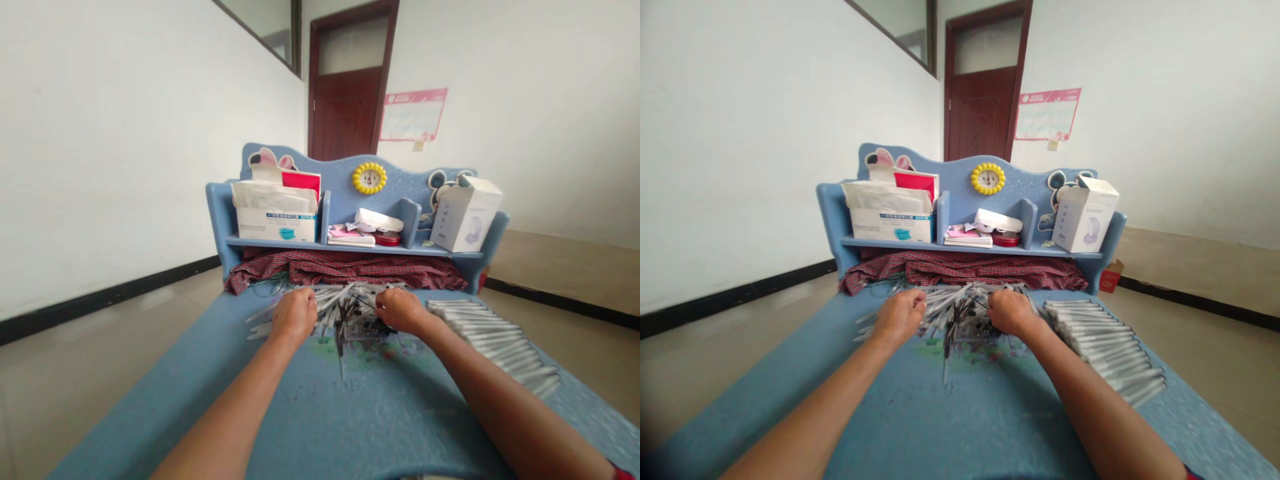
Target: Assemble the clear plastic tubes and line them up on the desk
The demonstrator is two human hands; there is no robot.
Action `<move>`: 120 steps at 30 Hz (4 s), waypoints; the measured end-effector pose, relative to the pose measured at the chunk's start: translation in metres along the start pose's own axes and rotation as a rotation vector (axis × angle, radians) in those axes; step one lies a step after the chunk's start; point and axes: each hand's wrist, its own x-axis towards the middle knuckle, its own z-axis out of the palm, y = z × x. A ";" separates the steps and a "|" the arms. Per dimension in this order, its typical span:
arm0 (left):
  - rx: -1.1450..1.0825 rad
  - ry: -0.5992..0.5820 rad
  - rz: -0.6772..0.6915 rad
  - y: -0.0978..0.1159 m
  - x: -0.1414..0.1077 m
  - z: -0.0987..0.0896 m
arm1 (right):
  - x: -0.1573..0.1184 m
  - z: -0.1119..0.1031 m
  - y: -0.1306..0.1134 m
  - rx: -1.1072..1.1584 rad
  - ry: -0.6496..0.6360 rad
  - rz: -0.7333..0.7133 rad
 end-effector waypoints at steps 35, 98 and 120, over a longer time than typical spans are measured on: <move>0.299 -0.073 0.119 0.040 0.044 0.035 | -0.004 0.010 0.029 0.379 0.269 -0.005; -0.610 -0.877 0.108 -0.001 0.003 -0.039 | -0.013 0.004 0.058 1.197 -0.014 -0.271; -0.756 -0.855 0.085 0.007 0.000 -0.040 | -0.018 -0.001 0.048 1.245 -0.049 -0.275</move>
